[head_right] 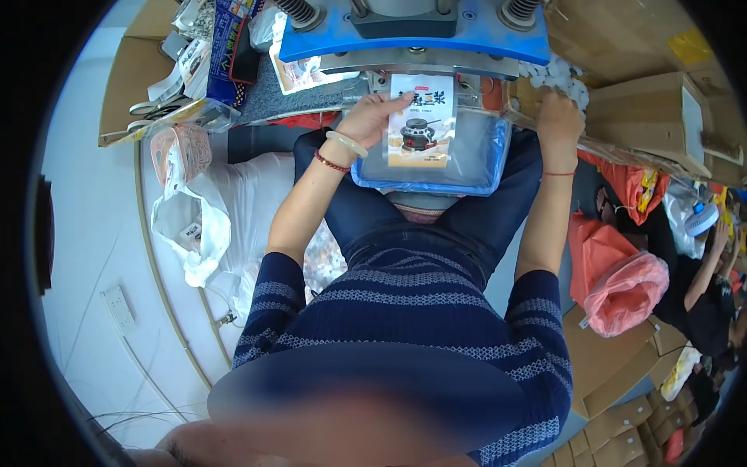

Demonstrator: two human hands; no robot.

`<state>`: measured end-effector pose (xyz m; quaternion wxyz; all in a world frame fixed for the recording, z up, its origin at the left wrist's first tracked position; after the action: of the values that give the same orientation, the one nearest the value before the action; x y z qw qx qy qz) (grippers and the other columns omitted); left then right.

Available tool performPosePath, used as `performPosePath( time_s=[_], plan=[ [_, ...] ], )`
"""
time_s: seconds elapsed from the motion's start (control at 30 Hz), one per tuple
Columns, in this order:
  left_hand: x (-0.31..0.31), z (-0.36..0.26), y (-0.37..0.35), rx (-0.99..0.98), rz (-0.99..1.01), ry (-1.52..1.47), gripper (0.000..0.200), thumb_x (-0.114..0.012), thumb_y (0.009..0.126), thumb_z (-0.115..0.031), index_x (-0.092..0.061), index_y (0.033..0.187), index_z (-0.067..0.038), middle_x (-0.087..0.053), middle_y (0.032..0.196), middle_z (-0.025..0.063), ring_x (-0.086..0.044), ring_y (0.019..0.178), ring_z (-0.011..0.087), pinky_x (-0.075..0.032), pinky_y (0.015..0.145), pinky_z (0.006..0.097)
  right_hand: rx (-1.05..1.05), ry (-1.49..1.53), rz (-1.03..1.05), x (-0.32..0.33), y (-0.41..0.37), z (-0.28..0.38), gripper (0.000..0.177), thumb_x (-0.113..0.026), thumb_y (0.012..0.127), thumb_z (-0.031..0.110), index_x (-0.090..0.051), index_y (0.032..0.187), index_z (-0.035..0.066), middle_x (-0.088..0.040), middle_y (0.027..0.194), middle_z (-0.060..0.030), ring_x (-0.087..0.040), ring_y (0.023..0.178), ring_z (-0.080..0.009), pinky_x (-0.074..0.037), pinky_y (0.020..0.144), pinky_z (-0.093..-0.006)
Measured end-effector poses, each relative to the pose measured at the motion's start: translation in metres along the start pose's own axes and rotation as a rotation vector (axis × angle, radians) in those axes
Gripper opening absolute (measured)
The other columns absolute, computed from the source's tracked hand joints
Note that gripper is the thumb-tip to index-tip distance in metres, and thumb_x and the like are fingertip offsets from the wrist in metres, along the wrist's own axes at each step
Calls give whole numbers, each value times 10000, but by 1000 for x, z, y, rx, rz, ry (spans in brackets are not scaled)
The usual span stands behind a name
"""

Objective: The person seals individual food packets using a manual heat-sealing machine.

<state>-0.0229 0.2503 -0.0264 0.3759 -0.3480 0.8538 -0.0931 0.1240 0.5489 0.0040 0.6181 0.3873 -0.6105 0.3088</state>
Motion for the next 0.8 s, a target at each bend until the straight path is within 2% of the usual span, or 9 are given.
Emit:
performPosePath(
  time_s=[0.1, 0.2, 0.27, 0.33, 0.43, 0.57, 0.67, 0.73, 0.8],
  plan=[
    [26, -32, -17, -45, -157, 542, 300, -695, 920, -158, -671, 1148, 34, -707, 1064, 99, -653, 963, 105, -539, 841, 280, -36, 194, -16, 23, 0, 19, 222, -625, 897, 249, -654, 1075, 119, -713, 936, -148, -679, 912, -379, -534, 745, -475],
    [61, -79, -27, -949, -597, 1187, 372, -714, 885, -211, -633, 1141, 46, -673, 1096, 219, -644, 1018, 332, -511, 878, 415, -45, 343, -64, 15, 2, 19, 267, -646, 897, 240, -650, 1125, 101, -712, 960, -139, -688, 909, -348, -527, 766, -450],
    [86, -69, -20, -983, -458, 1556, 547, -706, 865, -200, -494, 1327, 2, -488, 1381, 254, -436, 1308, 411, -362, 1065, 484, -50, 496, -51, 18, -1, 18, 276, -658, 900, 222, -650, 1145, 96, -699, 991, -153, -692, 895, -327, -527, 764, -413],
    [94, -41, -28, -839, -375, 1810, 632, -689, 849, -140, -423, 1413, -37, -416, 1472, 216, -361, 1398, 366, -298, 1134, 468, 21, 518, -379, 20, -2, 9, 267, -661, 914, 211, -641, 1124, 46, -688, 980, -156, -693, 840, -282, -527, 734, -369],
    [92, -30, -60, -978, -428, 1701, 544, -575, 761, 70, -583, 1292, -50, -560, 1365, 161, -526, 1268, 329, -413, 1070, 429, -179, 716, -441, 35, -10, 6, 268, -668, 922, 203, -631, 1097, 3, -675, 937, -128, -682, 808, -218, -517, 716, -316],
    [93, -43, -66, -1083, -492, 1613, 430, -564, 716, 96, -700, 1089, -69, -690, 1139, 119, -632, 1108, 301, -493, 959, 394, -285, 862, -371, 60, -34, 28, 275, -705, 911, 179, -636, 1095, -13, -657, 949, -85, -625, 797, -119, -489, 725, -250],
    [89, -56, -54, -1094, -681, 1616, 299, -606, 696, 71, -682, 961, -46, -683, 986, 138, -635, 962, 329, -500, 852, 420, -83, 1164, -290, 66, -56, 68, 253, -690, 925, 148, -651, 1114, -14, -652, 950, -84, -593, 789, -104, -474, 736, -234],
    [91, -55, -34, -1040, -761, 1597, 317, -609, 686, 74, -670, 973, -45, -674, 1001, 149, -606, 1021, 340, -485, 881, 422, 91, 1036, -158, 64, -60, 88, 235, -671, 937, 119, -663, 1138, -4, -664, 973, -62, -591, 840, -87, -465, 771, -212],
    [87, -45, -33, -1041, -663, 1566, 384, -637, 720, 49, -656, 1094, -39, -671, 1035, 140, -568, 1095, 359, -452, 951, 422, -18, 1129, -86, 58, -66, 95, 221, -676, 926, 107, -674, 1124, 7, -678, 1021, -54, -606, 904, -90, -475, 821, -216]
  ],
)
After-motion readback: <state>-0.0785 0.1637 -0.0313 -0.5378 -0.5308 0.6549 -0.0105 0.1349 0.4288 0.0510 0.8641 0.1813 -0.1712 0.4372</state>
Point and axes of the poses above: each hand's wrist, its own y-axis towards the middle knuckle, its own x-axis out of the back of the hand, z = x × y, the point moved 3 cm from there along y, towards the middle knuckle
